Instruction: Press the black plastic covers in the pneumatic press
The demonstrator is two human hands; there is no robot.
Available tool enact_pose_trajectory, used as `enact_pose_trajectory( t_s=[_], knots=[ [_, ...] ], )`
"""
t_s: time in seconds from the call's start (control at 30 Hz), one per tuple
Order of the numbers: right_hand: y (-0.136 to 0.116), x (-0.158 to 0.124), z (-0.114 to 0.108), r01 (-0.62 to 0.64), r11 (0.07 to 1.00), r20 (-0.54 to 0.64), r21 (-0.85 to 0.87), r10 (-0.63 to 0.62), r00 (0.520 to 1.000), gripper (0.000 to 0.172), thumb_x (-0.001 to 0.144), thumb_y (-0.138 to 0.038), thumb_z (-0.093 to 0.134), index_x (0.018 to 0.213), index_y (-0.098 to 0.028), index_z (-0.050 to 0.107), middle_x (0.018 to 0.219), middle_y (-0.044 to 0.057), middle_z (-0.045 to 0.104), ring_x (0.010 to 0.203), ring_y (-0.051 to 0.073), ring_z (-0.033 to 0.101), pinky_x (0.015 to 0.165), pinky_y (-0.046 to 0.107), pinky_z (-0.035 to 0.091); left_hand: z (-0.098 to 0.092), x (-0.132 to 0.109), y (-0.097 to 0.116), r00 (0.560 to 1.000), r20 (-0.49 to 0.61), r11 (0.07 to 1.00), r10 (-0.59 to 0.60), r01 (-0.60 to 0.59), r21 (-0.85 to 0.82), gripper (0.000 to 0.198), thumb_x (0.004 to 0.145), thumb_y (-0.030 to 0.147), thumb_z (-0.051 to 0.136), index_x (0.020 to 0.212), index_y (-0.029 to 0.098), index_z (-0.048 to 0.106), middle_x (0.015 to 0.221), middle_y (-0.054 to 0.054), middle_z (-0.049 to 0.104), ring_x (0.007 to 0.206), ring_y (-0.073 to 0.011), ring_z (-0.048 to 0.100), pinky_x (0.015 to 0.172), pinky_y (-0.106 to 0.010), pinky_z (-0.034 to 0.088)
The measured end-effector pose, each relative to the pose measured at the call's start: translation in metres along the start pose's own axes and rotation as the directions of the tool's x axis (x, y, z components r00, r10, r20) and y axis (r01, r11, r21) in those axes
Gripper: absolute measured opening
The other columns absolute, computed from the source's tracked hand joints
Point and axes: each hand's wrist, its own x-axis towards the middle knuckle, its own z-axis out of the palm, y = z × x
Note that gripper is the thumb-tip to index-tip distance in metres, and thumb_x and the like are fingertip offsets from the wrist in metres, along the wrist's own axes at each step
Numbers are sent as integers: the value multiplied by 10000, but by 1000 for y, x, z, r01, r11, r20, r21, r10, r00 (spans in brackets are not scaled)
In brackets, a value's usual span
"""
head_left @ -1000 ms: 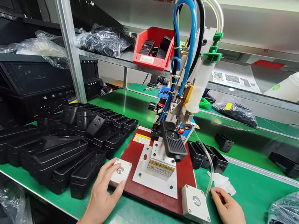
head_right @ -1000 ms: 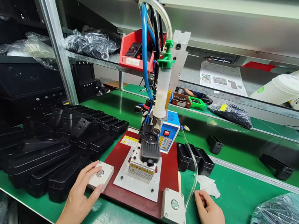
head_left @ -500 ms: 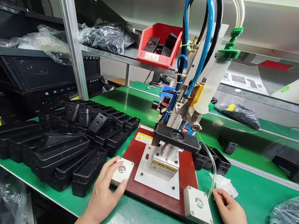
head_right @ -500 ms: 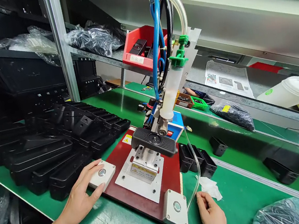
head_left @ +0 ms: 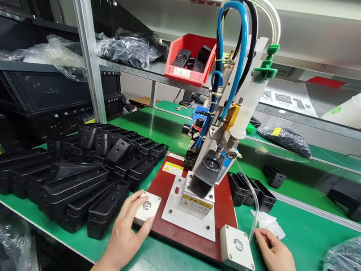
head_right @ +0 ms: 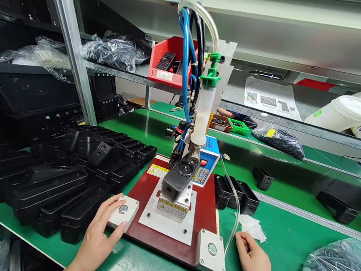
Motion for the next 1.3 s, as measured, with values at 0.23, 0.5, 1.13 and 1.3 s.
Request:
enact_pose_trajectory(
  t_s=[0.23,0.5,1.13,1.3],
  knots=[
    [-2,1,0,-32,999,3,-10,32,999,568,657,-718,462,893,-249,679,831,35,724,773,274,658,668,359,494,1,0,-1,1000,-2,1000,1,-1,-6,392,896,324,534,1277,229,525,1363,-114,495,1224,-266,544,1011,-408,502],
    [-1,0,-1,-5,1000,5,-12,5,1000,569,685,-701,472,918,-228,683,840,42,722,773,256,660,659,338,503,1,-1,-1,1000,-6,1000,14,-14,-13,379,906,319,529,1276,239,519,1362,-101,492,1227,-247,539,1013,-386,500],
    [12,5,4,-34,999,19,-36,35,999,570,702,-709,453,947,-243,669,866,31,716,774,256,653,660,329,492,-2,0,1,999,38,1000,-16,17,-16,370,918,314,517,1282,251,492,1378,-88,460,1244,-230,521,1021,-366,489],
    [14,6,4,-29,999,27,-32,30,999,563,715,-708,452,961,-248,665,895,32,718,797,257,657,653,319,490,-2,-1,0,999,42,1000,-7,8,-14,367,921,315,517,1282,257,483,1377,-85,453,1246,-226,515,1025,-362,483]
  ],
)
